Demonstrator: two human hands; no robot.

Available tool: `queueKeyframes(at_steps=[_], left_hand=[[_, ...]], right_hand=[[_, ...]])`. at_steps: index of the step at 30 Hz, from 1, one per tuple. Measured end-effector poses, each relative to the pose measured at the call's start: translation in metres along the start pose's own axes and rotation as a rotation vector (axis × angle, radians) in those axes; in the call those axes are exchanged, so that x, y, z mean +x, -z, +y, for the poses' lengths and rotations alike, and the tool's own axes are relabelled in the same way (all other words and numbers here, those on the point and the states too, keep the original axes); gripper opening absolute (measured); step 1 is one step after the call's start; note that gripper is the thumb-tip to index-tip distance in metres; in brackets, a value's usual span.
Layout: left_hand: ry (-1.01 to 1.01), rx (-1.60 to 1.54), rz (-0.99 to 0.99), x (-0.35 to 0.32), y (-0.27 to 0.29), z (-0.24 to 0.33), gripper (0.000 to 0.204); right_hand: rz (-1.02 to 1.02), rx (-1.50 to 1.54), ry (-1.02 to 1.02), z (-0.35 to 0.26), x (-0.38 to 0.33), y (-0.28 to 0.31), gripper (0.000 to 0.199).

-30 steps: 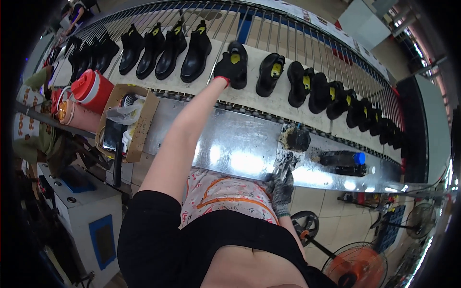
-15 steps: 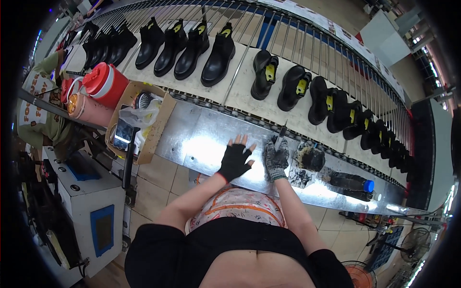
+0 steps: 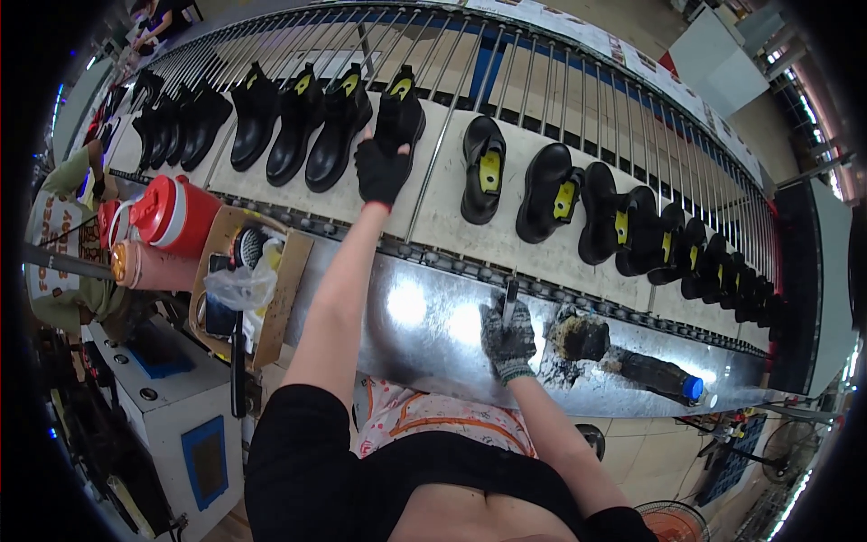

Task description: The recorder is applying an adhesive or finishing substance to the seams and soles of black leather boots using a small brush.

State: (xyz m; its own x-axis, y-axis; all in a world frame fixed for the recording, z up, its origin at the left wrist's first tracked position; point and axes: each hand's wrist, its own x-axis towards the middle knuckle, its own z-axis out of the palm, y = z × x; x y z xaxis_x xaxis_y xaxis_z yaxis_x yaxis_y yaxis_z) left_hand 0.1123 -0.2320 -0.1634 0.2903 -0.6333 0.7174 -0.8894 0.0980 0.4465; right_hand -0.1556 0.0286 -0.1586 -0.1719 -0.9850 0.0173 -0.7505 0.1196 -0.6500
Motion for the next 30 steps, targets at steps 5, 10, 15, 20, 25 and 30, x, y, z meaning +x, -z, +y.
queueKeyframes(at_steps=[5,10,15,20,25,30], left_hand=[[0.593,-0.076,-0.386,0.049,-0.031,0.016,0.071],[0.493,-0.028,-0.490,0.041,-0.029,-0.018,0.080],[0.551,-0.033,-0.747,0.035,-0.006,0.015,0.104],[0.545,-0.071,-0.739,-0.010,0.070,0.016,0.099],[0.497,-0.238,-0.662,-0.083,0.177,0.051,0.093],[0.541,-0.203,-0.742,-0.130,0.247,0.119,0.071]], right_hand=[[0.005,0.141,0.007,0.024,0.006,-0.016,0.032],[0.011,-0.001,0.095,0.002,0.006,-0.007,0.030],[0.048,-0.030,0.051,0.008,0.000,-0.007,0.032],[-0.098,0.010,-0.053,-0.002,-0.001,0.005,0.043],[-0.021,0.008,0.024,0.004,-0.001,0.002,0.047],[0.021,-0.020,0.024,0.016,-0.002,-0.005,0.054]])
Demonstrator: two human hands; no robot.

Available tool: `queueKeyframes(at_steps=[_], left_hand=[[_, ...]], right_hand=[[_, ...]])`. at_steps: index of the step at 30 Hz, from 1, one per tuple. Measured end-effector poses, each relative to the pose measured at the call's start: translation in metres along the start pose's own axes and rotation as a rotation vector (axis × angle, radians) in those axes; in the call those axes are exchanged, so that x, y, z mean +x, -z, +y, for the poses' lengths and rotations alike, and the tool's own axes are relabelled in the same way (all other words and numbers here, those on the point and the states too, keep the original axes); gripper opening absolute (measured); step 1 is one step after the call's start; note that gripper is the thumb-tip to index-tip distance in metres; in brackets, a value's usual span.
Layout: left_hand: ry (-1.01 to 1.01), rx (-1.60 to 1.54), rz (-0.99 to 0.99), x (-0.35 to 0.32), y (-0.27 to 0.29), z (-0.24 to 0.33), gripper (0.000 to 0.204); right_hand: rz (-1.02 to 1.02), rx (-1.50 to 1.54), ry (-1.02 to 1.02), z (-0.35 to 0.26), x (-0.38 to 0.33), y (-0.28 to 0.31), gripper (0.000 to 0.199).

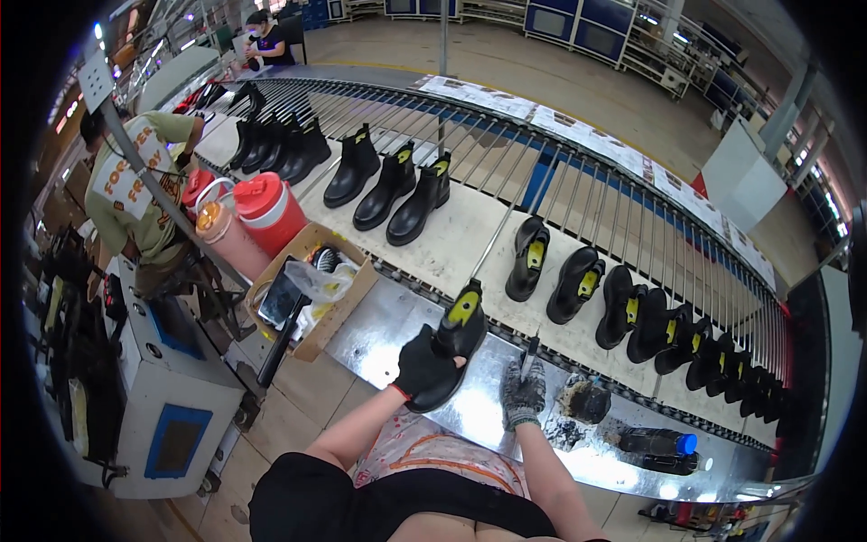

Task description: The recorder is applying an adhesive or finishing substance to the seams and soles of black leather boots using a small brush.

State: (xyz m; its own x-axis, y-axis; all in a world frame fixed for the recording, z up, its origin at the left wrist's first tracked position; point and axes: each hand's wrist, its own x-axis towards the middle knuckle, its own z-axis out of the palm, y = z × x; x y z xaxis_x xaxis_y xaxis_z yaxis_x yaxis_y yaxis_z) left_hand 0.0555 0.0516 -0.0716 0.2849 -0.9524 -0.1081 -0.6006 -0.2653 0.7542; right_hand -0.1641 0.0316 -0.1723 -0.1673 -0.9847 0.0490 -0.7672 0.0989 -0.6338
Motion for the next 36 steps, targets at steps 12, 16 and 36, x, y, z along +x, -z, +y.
queueKeyframes(at_steps=[12,16,36], left_hand=[[-0.356,-0.626,-0.133,0.089,-0.024,-0.011,0.053],[-0.137,-0.713,-0.683,0.130,-0.033,0.008,0.081],[-1.001,-1.250,-0.949,0.075,-0.008,0.063,0.089]], right_hand=[[0.387,0.586,-0.071,0.016,-0.049,0.070,0.057],[0.232,1.036,-0.557,0.005,-0.105,0.110,0.056],[0.224,0.851,-0.451,0.071,-0.125,0.123,0.015]])
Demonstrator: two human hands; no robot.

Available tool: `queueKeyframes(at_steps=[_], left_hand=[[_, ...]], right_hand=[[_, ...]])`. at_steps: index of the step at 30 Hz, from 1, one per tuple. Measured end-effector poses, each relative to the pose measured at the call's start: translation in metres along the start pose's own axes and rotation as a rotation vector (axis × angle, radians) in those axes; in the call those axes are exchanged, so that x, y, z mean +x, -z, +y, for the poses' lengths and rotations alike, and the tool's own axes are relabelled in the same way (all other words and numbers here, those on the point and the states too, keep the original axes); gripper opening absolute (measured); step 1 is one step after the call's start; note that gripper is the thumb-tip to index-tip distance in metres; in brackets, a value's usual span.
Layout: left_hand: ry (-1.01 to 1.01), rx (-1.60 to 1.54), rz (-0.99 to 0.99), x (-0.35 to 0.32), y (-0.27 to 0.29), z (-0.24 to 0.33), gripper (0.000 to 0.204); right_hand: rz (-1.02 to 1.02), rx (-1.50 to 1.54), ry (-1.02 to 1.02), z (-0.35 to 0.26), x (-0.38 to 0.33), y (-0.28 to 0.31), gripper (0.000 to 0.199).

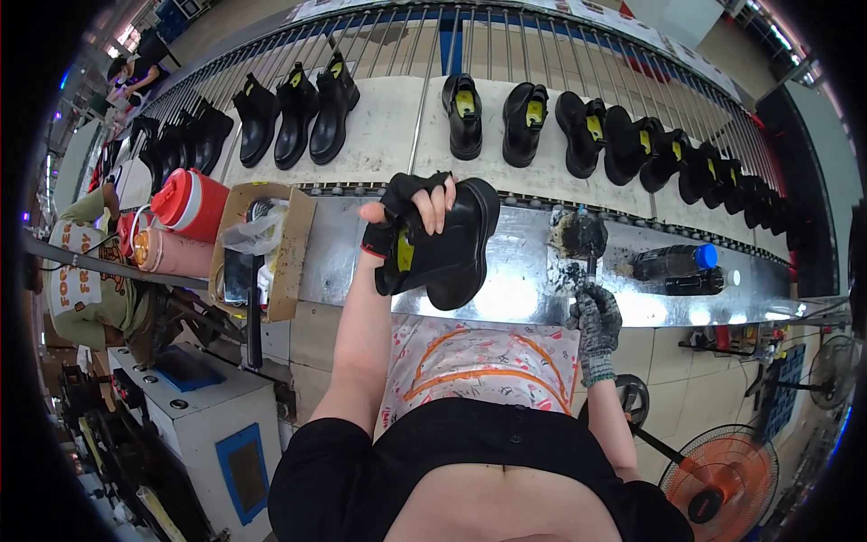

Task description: The recorder is applying an adhesive or finishing substance to the seams and soles of black leather boots using a small brush.

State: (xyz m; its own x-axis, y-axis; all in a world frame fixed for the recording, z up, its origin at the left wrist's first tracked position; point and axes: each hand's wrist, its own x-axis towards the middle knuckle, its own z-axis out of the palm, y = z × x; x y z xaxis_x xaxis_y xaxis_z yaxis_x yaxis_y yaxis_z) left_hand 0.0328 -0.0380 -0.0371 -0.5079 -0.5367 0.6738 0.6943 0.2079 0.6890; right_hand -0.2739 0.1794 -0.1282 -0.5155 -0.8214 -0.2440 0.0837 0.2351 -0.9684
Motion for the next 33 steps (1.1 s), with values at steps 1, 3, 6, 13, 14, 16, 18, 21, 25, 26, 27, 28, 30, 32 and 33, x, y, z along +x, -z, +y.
queueKeyframes(at_steps=[1,3,6,13,14,16,18,21,25,26,27,28,30,32,33], left_hand=[[-0.019,-0.028,-0.051,-0.003,0.001,-0.003,0.090],[-0.035,-0.075,-0.110,-0.007,0.003,-0.008,0.090],[-0.042,-0.083,-0.145,-0.004,0.003,-0.012,0.090],[-0.013,-0.105,-0.086,-0.003,-0.002,-0.014,0.089],[-0.029,-0.122,-0.093,-0.005,0.000,-0.018,0.089],[-0.049,-0.146,-0.106,-0.004,-0.001,-0.020,0.089],[-0.061,-0.146,-0.091,-0.004,-0.003,-0.020,0.090],[-0.075,-0.166,-0.121,-0.006,0.002,-0.025,0.090],[-0.090,-0.189,-0.123,-0.005,0.002,-0.025,0.090],[-0.061,-0.162,-0.121,-0.004,0.001,-0.022,0.090],[-0.034,-0.131,-0.118,-0.003,0.000,-0.019,0.090],[-0.033,-0.130,-0.117,-0.002,0.000,-0.018,0.090],[-0.051,-0.116,-0.129,-0.002,0.001,-0.018,0.091],[-0.029,-0.097,-0.105,-0.002,-0.001,-0.014,0.091],[-0.009,-0.074,-0.084,-0.003,-0.001,-0.011,0.091]], right_hand=[[-0.079,0.052,0.009,-0.018,-0.005,-0.004,0.017],[-0.261,0.045,0.074,-0.062,-0.009,-0.010,0.021],[-0.445,-0.304,0.033,-0.129,-0.005,-0.031,0.021],[-0.578,-0.916,1.075,-0.191,-0.011,-0.076,0.032],[-0.585,-0.914,1.071,-0.188,-0.007,-0.079,0.032],[-0.665,-0.838,1.054,-0.183,-0.003,-0.084,0.034],[-0.679,-0.857,0.997,-0.186,-0.004,-0.085,0.034],[-0.691,-0.831,0.997,-0.183,-0.002,-0.088,0.035],[-0.701,-0.846,1.012,-0.185,0.002,-0.091,0.034],[-0.699,-0.863,1.021,-0.184,0.003,-0.091,0.034],[-0.701,-0.863,1.020,-0.185,0.004,-0.092,0.034],[-0.705,-0.847,1.017,-0.185,0.005,-0.093,0.034],[-0.712,-0.831,1.013,-0.186,0.007,-0.094,0.033],[-0.729,-0.913,1.038,-0.188,0.011,-0.095,0.033],[-0.733,-0.907,1.096,-0.186,0.016,-0.096,0.033]])
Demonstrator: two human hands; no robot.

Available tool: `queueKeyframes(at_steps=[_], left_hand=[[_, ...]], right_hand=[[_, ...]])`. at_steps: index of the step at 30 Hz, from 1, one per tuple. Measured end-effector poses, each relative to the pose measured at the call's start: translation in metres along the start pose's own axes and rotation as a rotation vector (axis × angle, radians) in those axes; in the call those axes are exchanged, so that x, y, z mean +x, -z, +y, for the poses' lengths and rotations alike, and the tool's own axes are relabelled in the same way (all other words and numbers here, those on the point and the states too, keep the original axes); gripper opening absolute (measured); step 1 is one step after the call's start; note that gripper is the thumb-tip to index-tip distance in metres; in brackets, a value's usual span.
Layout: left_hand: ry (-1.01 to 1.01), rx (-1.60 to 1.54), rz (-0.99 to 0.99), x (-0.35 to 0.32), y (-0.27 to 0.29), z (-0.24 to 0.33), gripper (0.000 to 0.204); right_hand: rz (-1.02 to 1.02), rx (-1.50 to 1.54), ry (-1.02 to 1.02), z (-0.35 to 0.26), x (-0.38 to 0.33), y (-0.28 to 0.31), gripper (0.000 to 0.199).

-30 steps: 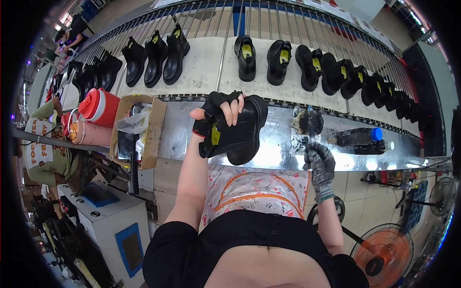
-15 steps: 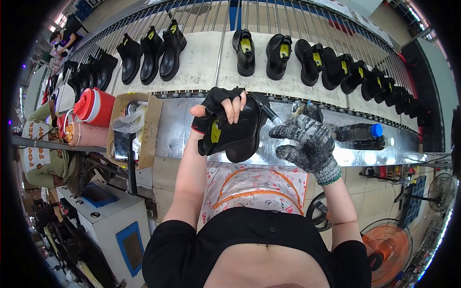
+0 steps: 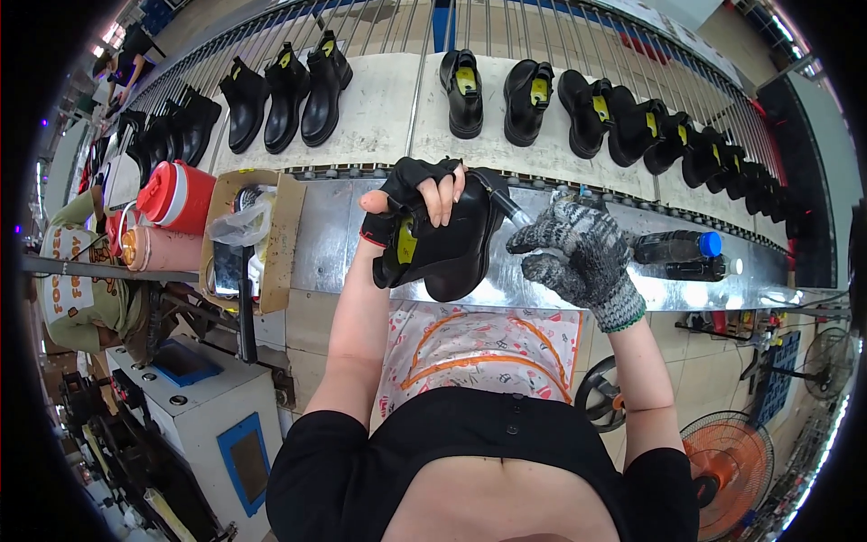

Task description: The recorder is applying an adhesive or finishing substance to the seams and soles of black leather boots using a small brush.

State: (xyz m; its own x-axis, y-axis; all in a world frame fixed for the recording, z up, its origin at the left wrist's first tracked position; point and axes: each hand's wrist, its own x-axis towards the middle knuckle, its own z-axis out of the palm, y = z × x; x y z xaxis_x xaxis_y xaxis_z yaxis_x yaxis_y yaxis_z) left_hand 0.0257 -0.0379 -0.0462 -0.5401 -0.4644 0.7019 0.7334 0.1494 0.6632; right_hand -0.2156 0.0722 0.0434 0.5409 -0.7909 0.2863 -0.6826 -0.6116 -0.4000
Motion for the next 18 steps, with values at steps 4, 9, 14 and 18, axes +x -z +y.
queueKeyframes(at_steps=[4,9,14,18], left_hand=[[-0.047,-0.023,0.104,-0.008,0.009,0.000,0.091],[-0.117,-0.052,0.139,-0.020,0.027,0.005,0.091],[-0.078,-0.046,0.255,-0.033,0.038,0.011,0.092],[-0.040,-0.083,0.332,-0.046,0.052,0.012,0.092]], right_hand=[[0.028,-0.060,-0.010,0.000,-0.005,-0.019,0.031],[0.097,-0.094,0.029,0.002,-0.007,-0.055,0.025],[0.131,-0.127,-0.016,-0.004,-0.003,-0.080,0.019],[0.196,0.056,0.026,0.007,-0.008,-0.106,0.017]])
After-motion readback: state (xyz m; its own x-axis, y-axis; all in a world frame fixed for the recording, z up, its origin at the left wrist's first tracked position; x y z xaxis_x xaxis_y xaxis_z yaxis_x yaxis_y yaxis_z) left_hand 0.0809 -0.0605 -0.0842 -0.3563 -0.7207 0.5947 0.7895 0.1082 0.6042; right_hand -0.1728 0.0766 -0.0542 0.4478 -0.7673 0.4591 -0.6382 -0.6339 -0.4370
